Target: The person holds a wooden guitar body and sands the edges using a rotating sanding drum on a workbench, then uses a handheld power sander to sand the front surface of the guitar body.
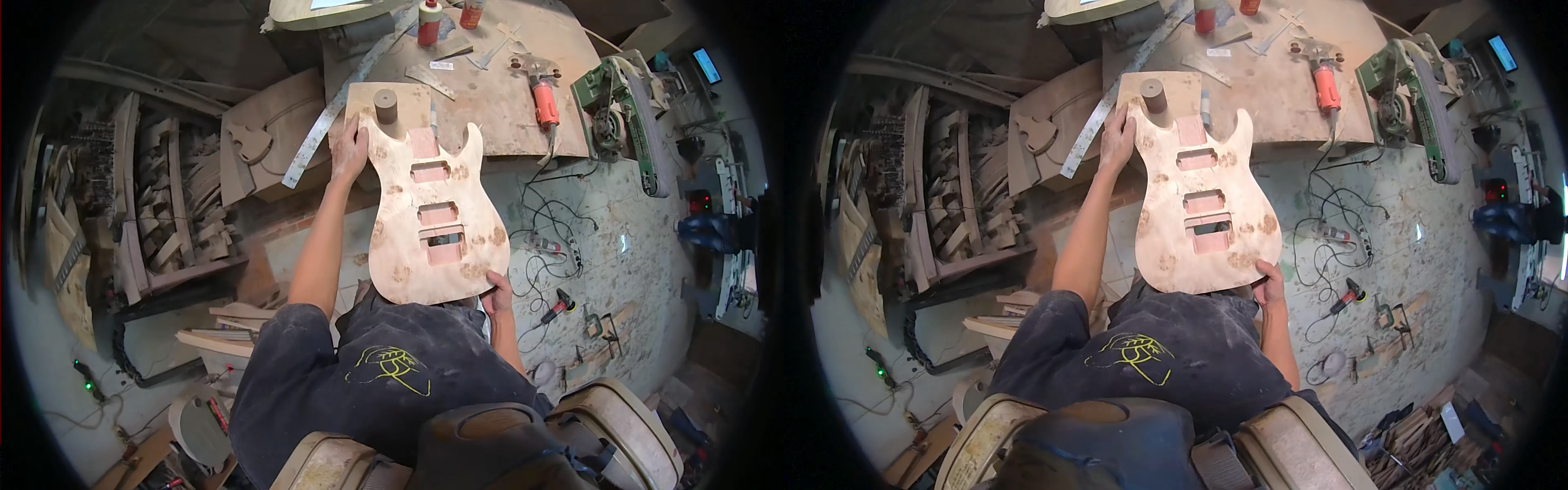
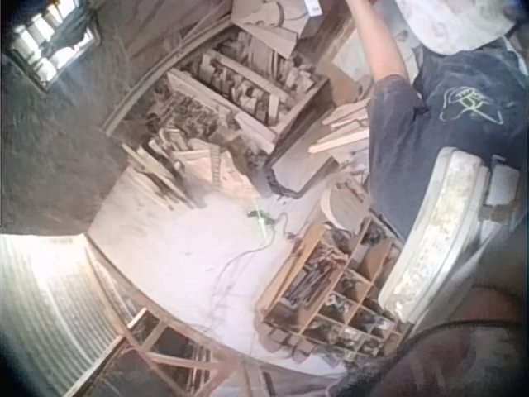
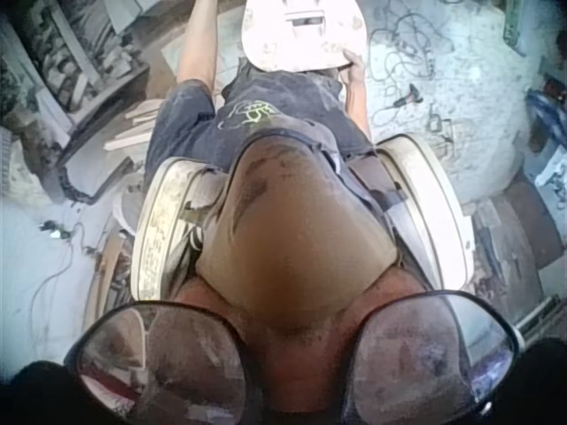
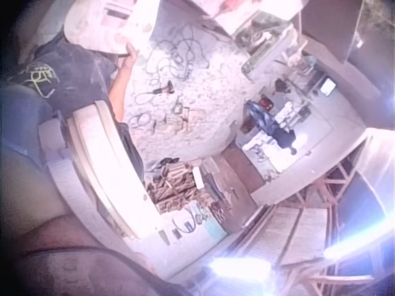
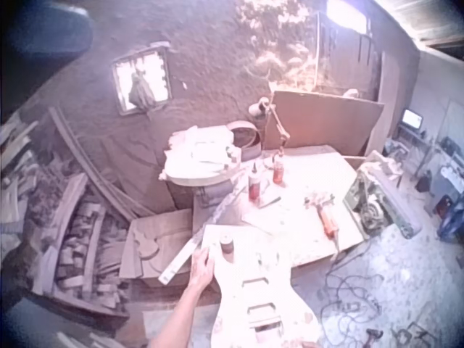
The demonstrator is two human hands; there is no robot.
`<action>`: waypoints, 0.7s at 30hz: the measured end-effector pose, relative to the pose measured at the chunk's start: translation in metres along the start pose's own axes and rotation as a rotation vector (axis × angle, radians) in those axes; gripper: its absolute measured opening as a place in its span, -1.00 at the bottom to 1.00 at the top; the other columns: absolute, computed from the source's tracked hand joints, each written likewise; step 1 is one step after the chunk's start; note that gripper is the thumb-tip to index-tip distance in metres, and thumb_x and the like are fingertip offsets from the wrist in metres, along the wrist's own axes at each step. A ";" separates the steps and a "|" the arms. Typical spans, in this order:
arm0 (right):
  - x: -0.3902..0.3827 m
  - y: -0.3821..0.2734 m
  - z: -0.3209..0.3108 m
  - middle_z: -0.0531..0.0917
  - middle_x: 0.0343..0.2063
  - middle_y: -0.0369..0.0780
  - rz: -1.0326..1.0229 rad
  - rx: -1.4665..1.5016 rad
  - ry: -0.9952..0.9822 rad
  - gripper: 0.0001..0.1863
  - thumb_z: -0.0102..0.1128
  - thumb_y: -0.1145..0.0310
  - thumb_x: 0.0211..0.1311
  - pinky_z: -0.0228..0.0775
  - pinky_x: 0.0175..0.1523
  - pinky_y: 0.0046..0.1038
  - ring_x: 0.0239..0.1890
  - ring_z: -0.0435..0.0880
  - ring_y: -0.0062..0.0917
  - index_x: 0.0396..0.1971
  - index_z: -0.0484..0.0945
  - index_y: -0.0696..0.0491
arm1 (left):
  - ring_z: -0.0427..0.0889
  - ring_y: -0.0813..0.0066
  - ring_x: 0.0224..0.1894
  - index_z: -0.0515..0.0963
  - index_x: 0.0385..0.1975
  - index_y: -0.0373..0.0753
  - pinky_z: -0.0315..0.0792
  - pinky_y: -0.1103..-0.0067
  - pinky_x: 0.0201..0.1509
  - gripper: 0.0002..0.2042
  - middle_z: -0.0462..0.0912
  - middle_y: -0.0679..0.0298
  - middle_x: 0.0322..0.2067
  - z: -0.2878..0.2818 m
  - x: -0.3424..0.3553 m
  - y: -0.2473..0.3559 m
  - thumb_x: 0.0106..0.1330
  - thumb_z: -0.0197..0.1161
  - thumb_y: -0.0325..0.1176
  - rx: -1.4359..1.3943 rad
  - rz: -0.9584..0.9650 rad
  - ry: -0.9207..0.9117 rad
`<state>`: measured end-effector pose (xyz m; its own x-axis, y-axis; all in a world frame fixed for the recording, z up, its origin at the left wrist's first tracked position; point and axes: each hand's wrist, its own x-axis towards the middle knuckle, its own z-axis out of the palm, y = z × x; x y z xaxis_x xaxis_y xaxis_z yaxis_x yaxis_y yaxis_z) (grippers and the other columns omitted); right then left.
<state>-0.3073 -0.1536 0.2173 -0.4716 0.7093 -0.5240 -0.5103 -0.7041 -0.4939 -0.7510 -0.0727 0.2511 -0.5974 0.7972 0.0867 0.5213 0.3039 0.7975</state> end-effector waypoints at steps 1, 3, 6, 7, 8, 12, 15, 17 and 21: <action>0.001 0.000 -0.001 0.50 0.22 -0.04 0.004 0.004 0.003 -0.25 0.23 0.44 0.12 0.36 0.36 -0.19 0.24 0.52 -0.21 0.35 0.23 0.22 | 0.34 -0.03 0.36 0.34 0.35 -0.22 0.21 0.30 0.42 -0.47 0.36 -0.09 0.32 0.002 0.005 -0.004 0.46 -0.04 -0.09 0.011 -0.031 -0.016; 0.001 0.001 -0.003 0.49 0.23 -0.05 0.016 -0.007 0.033 -0.24 0.24 0.44 0.12 0.34 0.38 -0.20 0.25 0.52 -0.22 0.36 0.22 0.22 | 0.32 -0.04 0.37 0.31 0.37 -0.20 0.20 0.28 0.43 -0.45 0.34 -0.08 0.34 0.007 0.007 -0.008 0.49 -0.08 -0.03 0.026 -0.063 -0.041; 0.005 -0.001 -0.003 0.46 0.27 -0.04 -0.004 -0.051 0.005 -0.28 0.16 0.40 0.20 0.29 0.41 -0.16 0.28 0.49 -0.21 0.37 0.18 0.24 | 0.19 -0.01 0.46 0.24 0.42 -0.17 0.00 0.25 0.53 -0.44 0.28 -0.11 0.37 0.016 0.007 -0.007 0.53 -0.17 -0.02 0.081 -0.006 -0.020; 0.006 -0.001 -0.002 0.46 0.27 -0.04 -0.003 -0.050 0.007 -0.28 0.16 0.40 0.20 0.29 0.41 -0.16 0.28 0.49 -0.21 0.37 0.18 0.24 | 0.18 0.00 0.46 0.21 0.44 -0.15 -0.04 0.22 0.54 -0.44 0.27 -0.09 0.38 0.017 0.009 -0.007 0.54 -0.19 -0.01 0.097 -0.027 -0.029; 0.006 -0.001 -0.001 0.45 0.27 -0.04 -0.016 -0.060 0.006 -0.28 0.16 0.40 0.21 0.28 0.42 -0.15 0.29 0.48 -0.20 0.37 0.18 0.24 | 0.16 0.00 0.47 0.18 0.45 -0.14 -0.09 0.19 0.56 -0.44 0.26 -0.07 0.39 0.019 0.010 -0.007 0.54 -0.21 -0.01 0.114 -0.047 -0.037; 0.008 -0.002 0.005 0.44 0.28 -0.06 0.010 -0.022 0.024 -0.19 0.24 0.45 0.11 0.32 0.39 -0.21 0.29 0.47 -0.24 0.40 0.15 0.19 | 0.16 0.00 0.47 0.18 0.45 -0.13 -0.08 0.16 0.55 -0.44 0.24 -0.03 0.41 0.020 0.015 -0.007 0.55 -0.23 -0.02 0.131 -0.024 -0.043; 0.011 -0.001 0.001 0.43 0.29 -0.06 0.023 -0.008 0.035 -0.20 0.23 0.45 0.12 0.32 0.39 -0.21 0.29 0.47 -0.24 0.40 0.15 0.18 | 0.15 -0.01 0.47 0.18 0.45 -0.13 -0.08 0.11 0.54 -0.45 0.24 -0.06 0.40 0.021 0.018 -0.005 0.55 -0.24 -0.02 0.123 -0.026 -0.049; 0.013 -0.001 0.003 0.44 0.28 -0.07 0.023 -0.014 0.034 -0.20 0.23 0.46 0.12 0.32 0.39 -0.21 0.29 0.47 -0.24 0.40 0.16 0.18 | 0.18 -0.03 0.46 0.19 0.44 -0.13 0.02 0.18 0.52 -0.46 0.26 -0.08 0.39 0.021 0.022 -0.011 0.55 -0.21 -0.04 0.134 0.006 -0.028; 0.015 -0.001 0.005 0.48 0.24 -0.01 -0.015 -0.078 0.034 -0.30 0.16 0.40 0.23 0.31 0.40 -0.16 0.26 0.50 -0.21 0.35 0.20 0.29 | 0.21 -0.06 0.44 0.20 0.44 -0.13 0.12 0.26 0.48 -0.47 0.26 -0.12 0.38 0.020 0.030 -0.015 0.55 -0.17 -0.07 0.053 0.019 -0.044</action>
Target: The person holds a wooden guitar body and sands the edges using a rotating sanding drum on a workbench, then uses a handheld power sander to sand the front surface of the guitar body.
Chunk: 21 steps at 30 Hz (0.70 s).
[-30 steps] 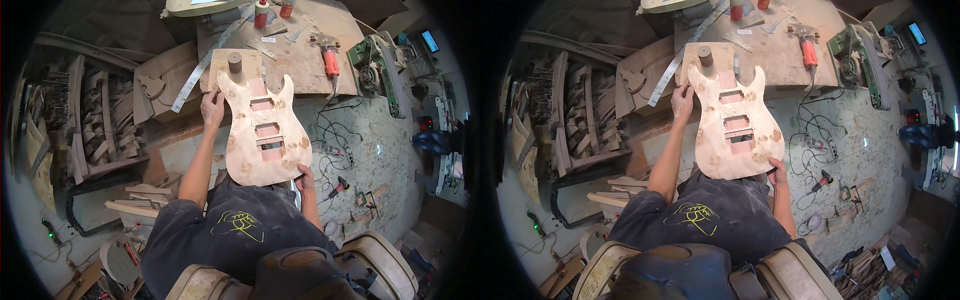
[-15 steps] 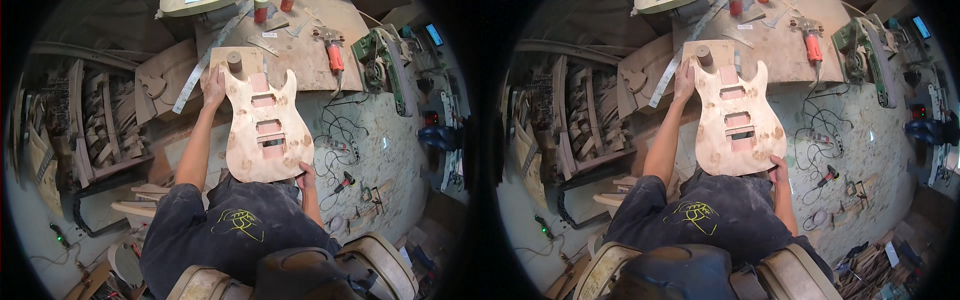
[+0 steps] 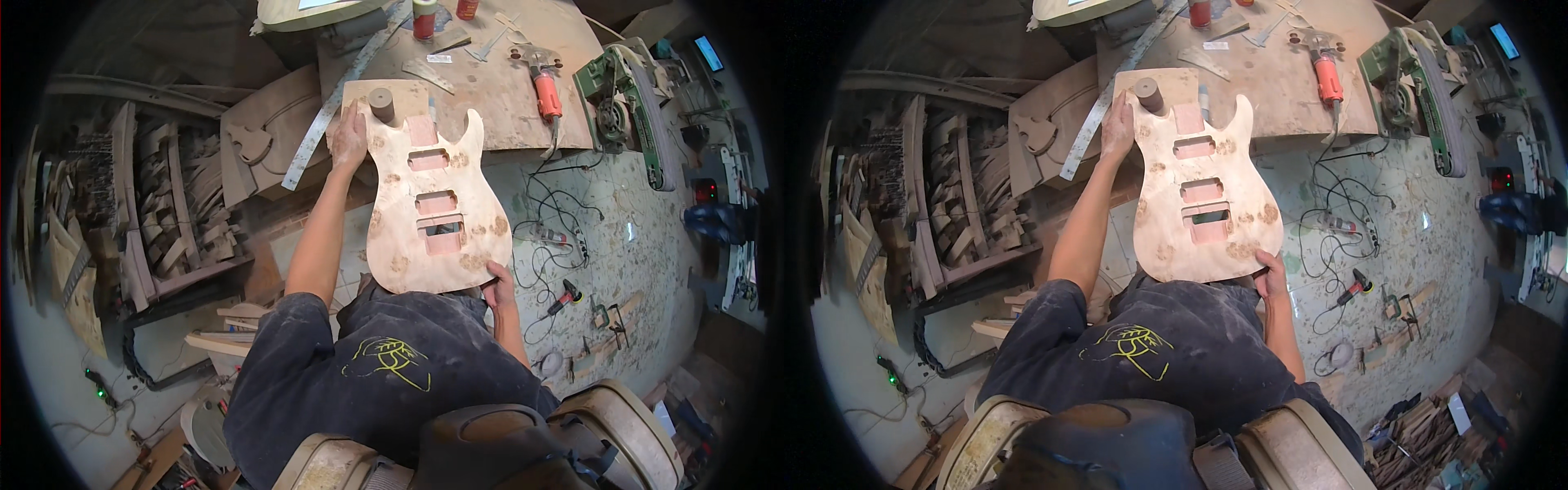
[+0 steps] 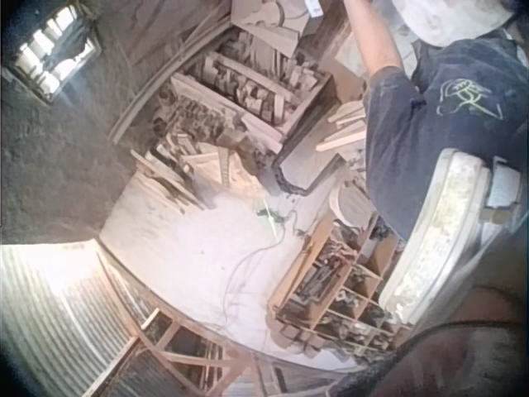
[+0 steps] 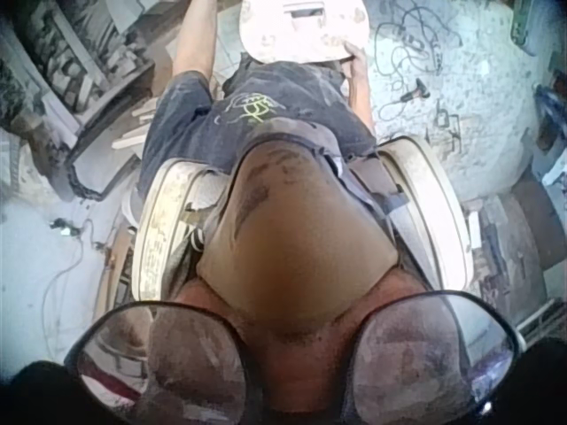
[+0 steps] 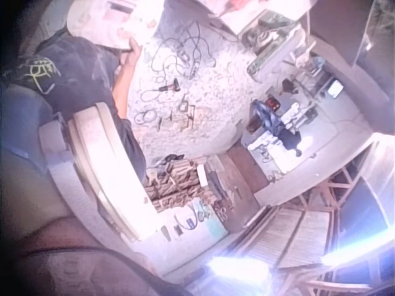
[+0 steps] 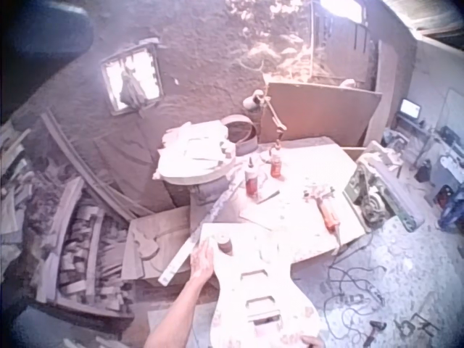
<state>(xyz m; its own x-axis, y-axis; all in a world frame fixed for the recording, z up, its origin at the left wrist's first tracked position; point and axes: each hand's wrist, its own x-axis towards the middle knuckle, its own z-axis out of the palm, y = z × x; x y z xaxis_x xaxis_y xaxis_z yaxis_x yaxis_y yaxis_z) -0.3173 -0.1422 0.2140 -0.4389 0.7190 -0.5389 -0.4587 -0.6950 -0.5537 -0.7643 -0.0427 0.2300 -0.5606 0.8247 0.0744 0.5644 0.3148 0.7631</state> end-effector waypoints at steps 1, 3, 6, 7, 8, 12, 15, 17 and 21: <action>0.000 -0.001 0.002 0.48 0.24 -0.01 0.000 0.000 0.001 -0.30 0.16 0.40 0.23 0.31 0.40 -0.16 0.26 0.50 -0.21 0.35 0.20 0.29 | 0.23 -0.08 0.42 0.21 0.43 -0.14 0.16 0.28 0.45 -0.47 0.26 -0.14 0.37 0.001 0.001 0.000 0.55 -0.16 -0.08 -0.002 0.011 0.011; 0.000 -0.003 0.005 0.49 0.23 -0.01 0.007 -0.007 0.011 -0.31 0.16 0.40 0.23 0.33 0.38 -0.16 0.25 0.52 -0.21 0.34 0.21 0.30 | 0.25 -0.10 0.41 0.22 0.43 -0.14 0.19 0.30 0.43 -0.48 0.26 -0.15 0.37 0.002 0.004 -0.002 0.54 -0.15 -0.09 -0.003 0.021 0.020; 0.002 -0.006 0.010 0.50 0.23 -0.01 0.017 0.005 -0.011 -0.32 0.16 0.40 0.24 0.35 0.37 -0.17 0.24 0.53 -0.22 0.33 0.21 0.30 | 0.28 -0.13 0.39 0.22 0.42 -0.15 0.21 0.26 0.42 -0.48 0.25 -0.18 0.37 0.004 0.009 -0.006 0.54 -0.16 -0.09 -0.019 0.068 0.023; 0.001 -0.007 0.011 0.50 0.23 -0.01 0.018 0.004 -0.011 -0.32 0.16 0.40 0.24 0.35 0.37 -0.17 0.24 0.53 -0.22 0.33 0.21 0.30 | 0.28 -0.14 0.39 0.22 0.42 -0.16 0.21 0.26 0.42 -0.48 0.25 -0.18 0.37 0.004 0.011 -0.007 0.54 -0.16 -0.09 -0.014 0.073 0.022; 0.001 -0.007 0.012 0.49 0.23 -0.01 0.016 0.000 -0.011 -0.33 0.16 0.40 0.25 0.35 0.37 -0.17 0.24 0.53 -0.21 0.33 0.21 0.30 | 0.28 -0.14 0.39 0.22 0.42 -0.16 0.21 0.26 0.42 -0.48 0.24 -0.18 0.37 0.005 0.013 -0.009 0.54 -0.16 -0.09 -0.009 0.079 0.021; 0.004 -0.007 0.012 0.49 0.23 -0.01 0.013 0.001 -0.009 -0.33 0.15 0.40 0.26 0.36 0.37 -0.17 0.25 0.52 -0.21 0.34 0.20 0.29 | 0.22 -0.15 0.42 0.23 0.42 -0.11 0.16 0.26 0.45 -0.49 0.22 -0.17 0.38 0.007 0.024 -0.010 0.54 -0.16 -0.08 -0.035 0.063 -0.015; 0.004 -0.008 0.014 0.48 0.24 -0.01 0.006 0.009 -0.015 -0.32 0.14 0.42 0.26 0.36 0.37 -0.16 0.25 0.52 -0.21 0.35 0.19 0.28 | 0.21 -0.16 0.42 0.24 0.42 -0.04 0.16 0.24 0.45 -0.50 0.20 -0.13 0.40 0.005 0.039 -0.015 0.54 -0.16 -0.07 0.113 0.007 -0.071; 0.004 -0.009 0.016 0.48 0.24 -0.01 0.008 0.001 -0.012 -0.32 0.14 0.42 0.26 0.37 0.37 -0.17 0.25 0.52 -0.21 0.36 0.18 0.28 | 0.25 -0.18 0.40 0.30 0.38 -0.02 0.17 0.24 0.45 -0.51 0.17 -0.05 0.43 0.004 0.049 -0.021 0.53 -0.13 -0.03 0.163 0.117 -0.058; 0.005 -0.009 0.016 0.48 0.24 -0.02 0.002 0.004 -0.009 -0.32 0.14 0.44 0.26 0.38 0.36 -0.17 0.25 0.53 -0.22 0.36 0.18 0.27 | 0.28 -0.10 0.40 0.44 0.28 -0.08 0.19 0.31 0.44 -0.52 0.18 0.01 0.44 0.001 0.064 -0.013 0.49 -0.05 0.01 0.110 0.061 -0.114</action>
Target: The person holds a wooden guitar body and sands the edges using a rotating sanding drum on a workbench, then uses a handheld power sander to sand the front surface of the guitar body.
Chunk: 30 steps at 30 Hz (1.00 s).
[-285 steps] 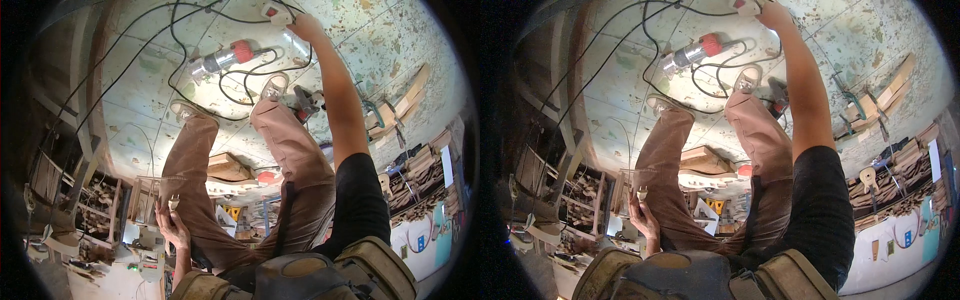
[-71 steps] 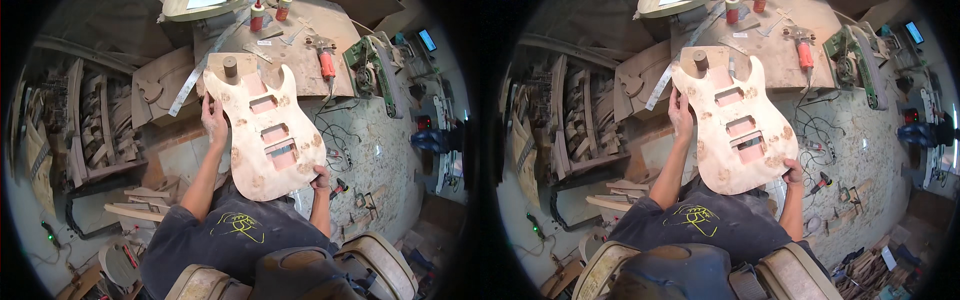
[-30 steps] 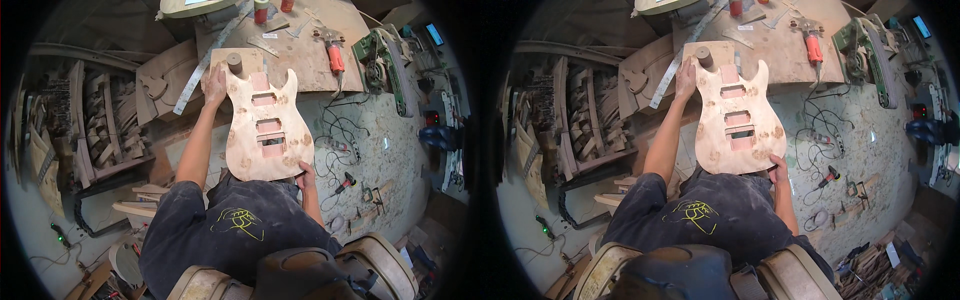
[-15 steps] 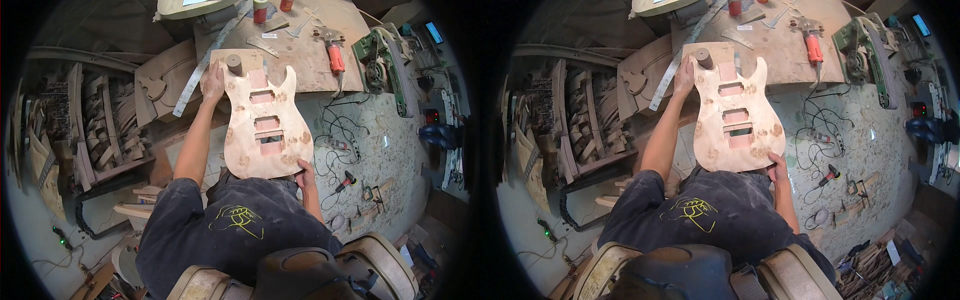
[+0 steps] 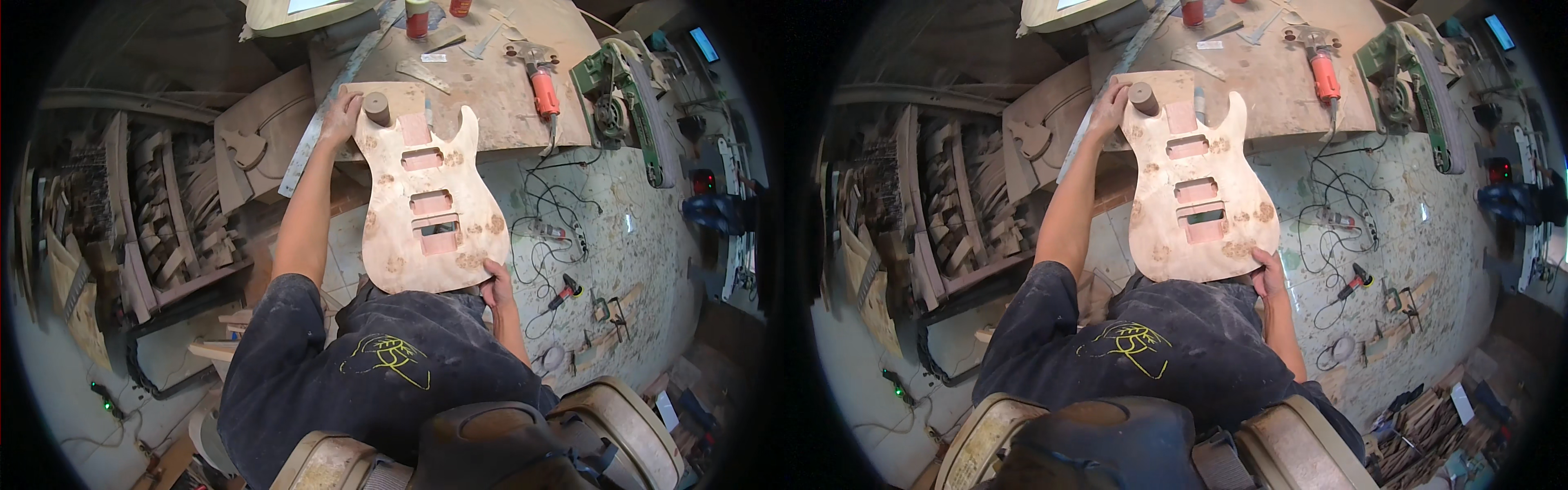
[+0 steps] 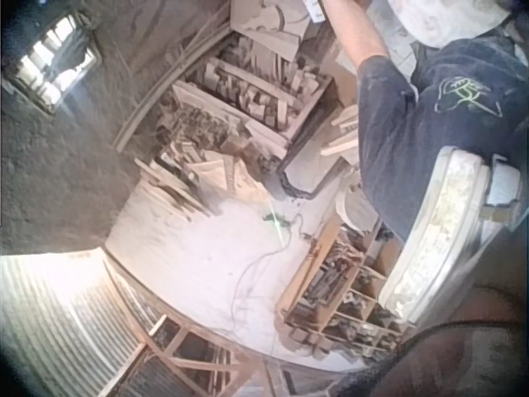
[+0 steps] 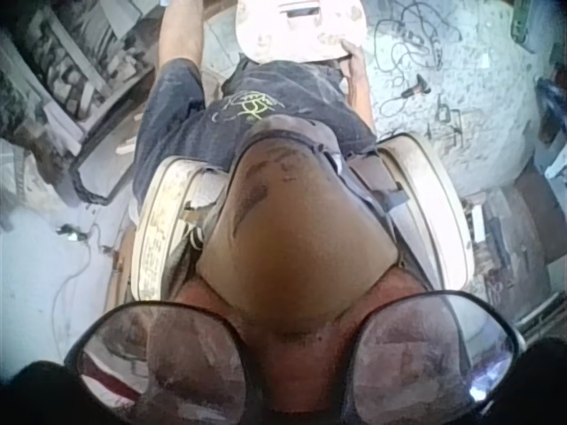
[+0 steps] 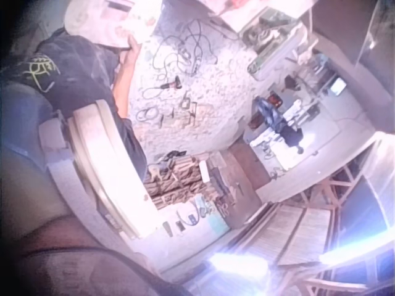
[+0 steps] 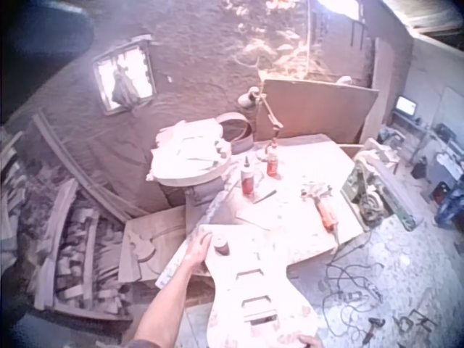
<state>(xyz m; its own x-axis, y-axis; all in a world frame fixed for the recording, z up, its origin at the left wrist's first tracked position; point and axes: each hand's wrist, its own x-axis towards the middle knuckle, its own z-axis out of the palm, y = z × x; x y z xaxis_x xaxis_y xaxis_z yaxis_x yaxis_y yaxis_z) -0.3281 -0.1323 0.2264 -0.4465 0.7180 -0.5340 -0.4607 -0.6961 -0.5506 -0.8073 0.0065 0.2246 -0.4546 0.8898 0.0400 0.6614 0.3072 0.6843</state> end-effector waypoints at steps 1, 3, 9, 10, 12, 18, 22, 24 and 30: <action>0.000 0.001 -0.002 0.48 0.24 -0.02 -0.004 0.001 0.005 -0.32 0.14 0.44 0.26 0.38 0.36 -0.17 0.25 0.53 -0.22 0.36 0.18 0.27 | 0.29 -0.04 0.41 0.51 0.21 -0.10 0.19 0.35 0.44 -0.53 0.19 0.01 0.43 -0.003 0.002 0.004 0.45 0.00 0.02 -0.092 -0.036 -0.028; 0.001 0.002 -0.002 0.49 0.23 -0.01 -0.011 -0.002 0.013 -0.32 0.15 0.44 0.25 0.39 0.35 -0.17 0.24 0.53 -0.22 0.35 0.19 0.28 | 0.29 0.03 0.41 0.58 0.13 -0.12 0.19 0.38 0.44 -0.54 0.20 0.00 0.43 -0.005 0.003 0.010 0.42 0.05 0.03 -0.186 -0.073 -0.057; 0.003 -0.002 0.002 0.50 0.22 -0.01 -0.001 0.023 0.024 -0.34 0.16 0.45 0.24 0.39 0.35 -0.16 0.23 0.53 -0.21 0.33 0.21 0.30 | 0.37 0.07 0.37 0.65 0.02 -0.12 0.28 0.40 0.37 -0.53 0.25 0.06 0.41 -0.008 0.001 0.018 0.33 0.12 0.08 -0.166 -0.126 0.014; 0.003 -0.001 0.001 0.50 0.22 -0.01 -0.002 0.021 0.025 -0.34 0.16 0.45 0.24 0.39 0.35 -0.16 0.23 0.53 -0.21 0.33 0.21 0.30 | 0.41 0.07 0.34 0.65 0.02 -0.11 0.30 0.39 0.34 -0.52 0.27 0.13 0.41 -0.009 0.001 0.020 0.33 0.11 0.10 -0.151 -0.145 0.013; 0.005 -0.001 -0.001 0.50 0.21 0.00 0.018 0.030 0.035 -0.33 0.16 0.46 0.23 0.39 0.35 -0.15 0.23 0.54 -0.20 0.33 0.22 0.31 | 0.45 0.07 0.31 0.66 0.02 -0.10 0.32 0.39 0.32 -0.51 0.29 0.21 0.40 -0.011 0.002 0.023 0.32 0.11 0.12 -0.137 -0.164 0.013; 0.008 -0.003 -0.003 0.47 0.24 -0.03 0.049 0.013 0.062 -0.26 0.20 0.46 0.17 0.41 0.33 -0.21 0.25 0.52 -0.24 0.37 0.17 0.23 | 0.46 0.09 0.30 0.65 0.05 -0.01 0.31 0.37 0.35 -0.44 0.40 0.39 0.35 -0.014 0.004 0.027 0.23 0.10 0.24 -0.124 -0.235 0.007; 0.009 -0.003 -0.002 0.48 0.24 -0.03 0.039 0.017 0.052 -0.26 0.21 0.46 0.17 0.41 0.33 -0.21 0.24 0.53 -0.24 0.36 0.18 0.25 | 0.50 0.09 0.26 0.66 0.03 -0.05 0.35 0.37 0.30 -0.48 0.41 0.34 0.34 -0.012 0.004 0.025 0.27 0.10 0.19 -0.115 -0.216 0.011; 0.010 -0.003 -0.001 0.49 0.23 -0.03 0.031 0.015 0.053 -0.26 0.22 0.46 0.16 0.42 0.33 -0.21 0.23 0.54 -0.24 0.36 0.19 0.25 | 0.53 0.07 0.22 0.65 0.03 -0.07 0.37 0.36 0.27 -0.50 0.41 0.32 0.34 -0.010 0.006 0.020 0.30 0.10 0.15 -0.106 -0.204 0.014; 0.011 -0.005 0.001 0.50 0.22 -0.04 0.027 0.007 0.041 -0.26 0.24 0.45 0.16 0.42 0.33 -0.22 0.23 0.55 -0.24 0.35 0.20 0.26 | 0.61 0.07 0.11 0.67 -0.02 -0.09 0.42 0.33 0.20 -0.52 0.65 0.12 0.08 -0.009 0.008 0.020 0.29 0.13 0.13 -0.112 -0.212 0.033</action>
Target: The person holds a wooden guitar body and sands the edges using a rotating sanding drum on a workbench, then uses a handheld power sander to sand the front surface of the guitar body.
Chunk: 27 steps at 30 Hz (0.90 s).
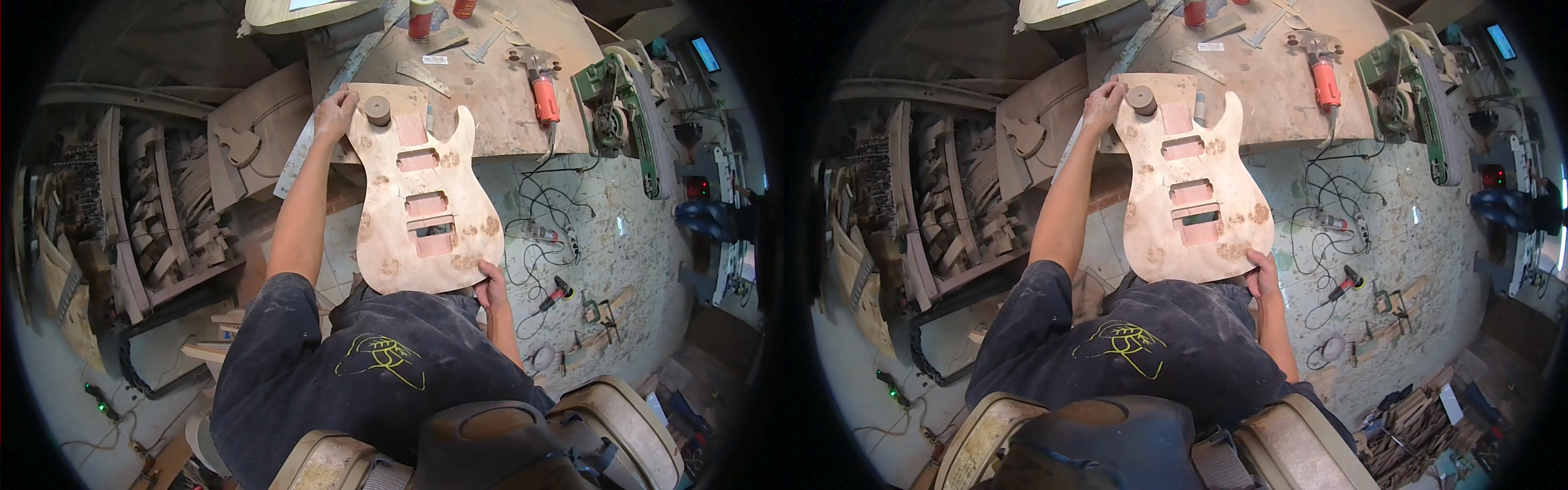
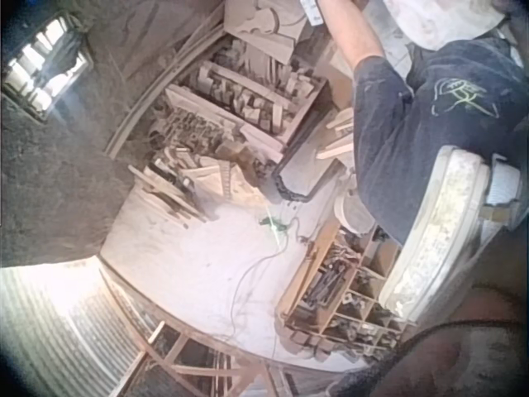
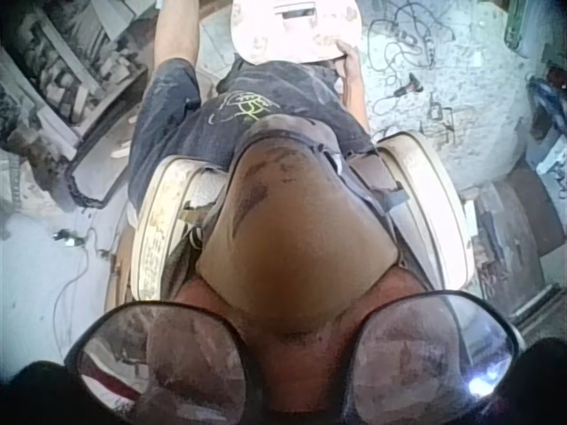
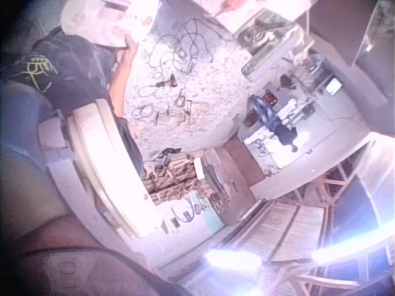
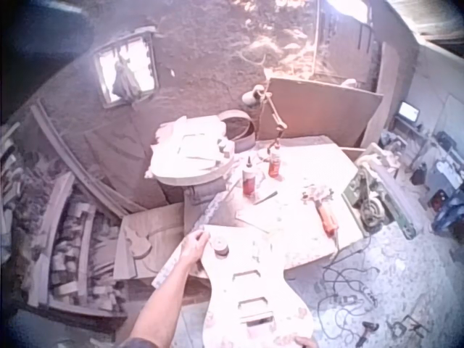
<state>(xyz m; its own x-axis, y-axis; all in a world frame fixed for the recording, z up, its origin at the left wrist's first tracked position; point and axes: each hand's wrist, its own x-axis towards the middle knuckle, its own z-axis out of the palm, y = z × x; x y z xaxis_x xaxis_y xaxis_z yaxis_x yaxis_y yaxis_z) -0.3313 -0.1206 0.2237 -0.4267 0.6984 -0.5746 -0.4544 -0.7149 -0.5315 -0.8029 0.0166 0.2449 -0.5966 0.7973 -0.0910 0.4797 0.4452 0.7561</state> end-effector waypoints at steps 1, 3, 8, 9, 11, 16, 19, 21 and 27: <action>0.000 0.000 0.000 0.50 0.22 -0.04 0.000 -0.001 -0.001 -0.26 0.24 0.45 0.16 0.42 0.33 -0.22 0.23 0.55 -0.24 0.35 0.20 0.26 | 0.63 0.07 0.09 0.68 -0.04 -0.10 0.43 0.33 0.18 -0.53 0.68 0.09 0.02 0.000 -0.001 0.001 0.29 0.14 0.12 0.000 0.007 0.015; 0.001 0.000 0.000 0.50 0.22 -0.04 -0.004 -0.006 -0.003 -0.25 0.24 0.44 0.15 0.42 0.33 -0.22 0.23 0.54 -0.25 0.35 0.20 0.25 | 0.64 0.07 0.06 0.68 -0.05 -0.10 0.44 0.33 0.16 -0.54 0.70 0.06 -0.04 -0.002 -0.001 0.004 0.28 0.16 0.11 -0.002 0.015 0.029; 0.002 -0.002 0.001 0.49 0.23 -0.04 -0.004 -0.016 0.004 -0.25 0.24 0.45 0.14 0.41 0.33 -0.22 0.24 0.53 -0.25 0.36 0.19 0.25 | 0.63 0.05 0.06 0.69 -0.05 -0.07 0.44 0.34 0.14 -0.55 0.69 0.03 -0.04 0.002 0.003 -0.003 0.26 0.16 0.11 -0.041 0.045 0.043; 0.003 -0.002 0.002 0.49 0.23 -0.04 -0.007 -0.016 0.004 -0.25 0.23 0.45 0.14 0.41 0.33 -0.22 0.24 0.53 -0.25 0.36 0.19 0.25 | 0.63 0.05 0.06 0.69 -0.05 -0.07 0.44 0.34 0.14 -0.55 0.69 0.03 -0.04 0.003 0.004 -0.006 0.26 0.16 0.11 -0.042 0.045 0.043; 0.003 -0.002 0.004 0.49 0.23 -0.04 -0.010 -0.018 0.007 -0.25 0.23 0.45 0.14 0.41 0.33 -0.22 0.24 0.53 -0.25 0.36 0.19 0.25 | 0.63 0.05 0.07 0.69 -0.05 -0.05 0.44 0.35 0.16 -0.55 0.69 0.03 -0.04 0.005 0.008 -0.013 0.25 0.17 0.11 -0.074 0.051 0.046; 0.003 -0.002 0.004 0.50 0.22 -0.04 -0.011 -0.008 0.001 -0.26 0.22 0.45 0.15 0.41 0.33 -0.22 0.24 0.53 -0.25 0.35 0.19 0.25 | 0.59 0.27 0.20 0.67 -0.02 -0.18 0.37 0.52 0.27 -0.52 0.61 0.24 0.17 0.004 0.011 -0.010 0.27 0.20 0.08 -0.101 -0.019 -0.026; 0.003 -0.002 0.003 0.50 0.22 -0.05 -0.004 -0.017 0.009 -0.26 0.22 0.46 0.15 0.43 0.32 -0.23 0.23 0.54 -0.25 0.35 0.20 0.25 | 0.62 0.18 0.14 0.68 -0.03 -0.13 0.41 0.46 0.22 -0.52 0.65 0.16 0.09 0.005 0.013 -0.013 0.24 0.21 0.10 -0.101 0.004 0.000; 0.004 0.000 0.001 0.50 0.21 -0.04 -0.001 -0.015 0.014 -0.27 0.23 0.46 0.15 0.44 0.31 -0.23 0.22 0.56 -0.26 0.34 0.20 0.25 | 0.64 0.08 0.08 0.68 -0.03 -0.09 0.45 0.40 0.17 -0.52 0.69 0.08 0.01 0.006 0.013 -0.014 0.22 0.22 0.12 -0.096 0.022 0.024; 0.004 0.000 0.002 0.51 0.21 -0.04 -0.022 -0.009 0.006 -0.27 0.23 0.46 0.16 0.46 0.29 -0.24 0.21 0.56 -0.28 0.35 0.20 0.25 | 0.63 0.17 0.13 0.68 -0.04 -0.18 0.43 0.45 0.21 -0.51 0.64 0.24 0.13 0.005 0.004 -0.002 0.23 0.24 0.09 -0.094 -0.041 0.011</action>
<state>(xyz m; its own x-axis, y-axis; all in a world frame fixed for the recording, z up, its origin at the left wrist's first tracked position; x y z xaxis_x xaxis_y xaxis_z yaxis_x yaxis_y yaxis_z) -0.3345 -0.1182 0.2225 -0.4119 0.7141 -0.5660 -0.4565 -0.6993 -0.5501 -0.8026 0.0213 0.2397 -0.6214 0.7748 -0.1163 0.3929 0.4366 0.8093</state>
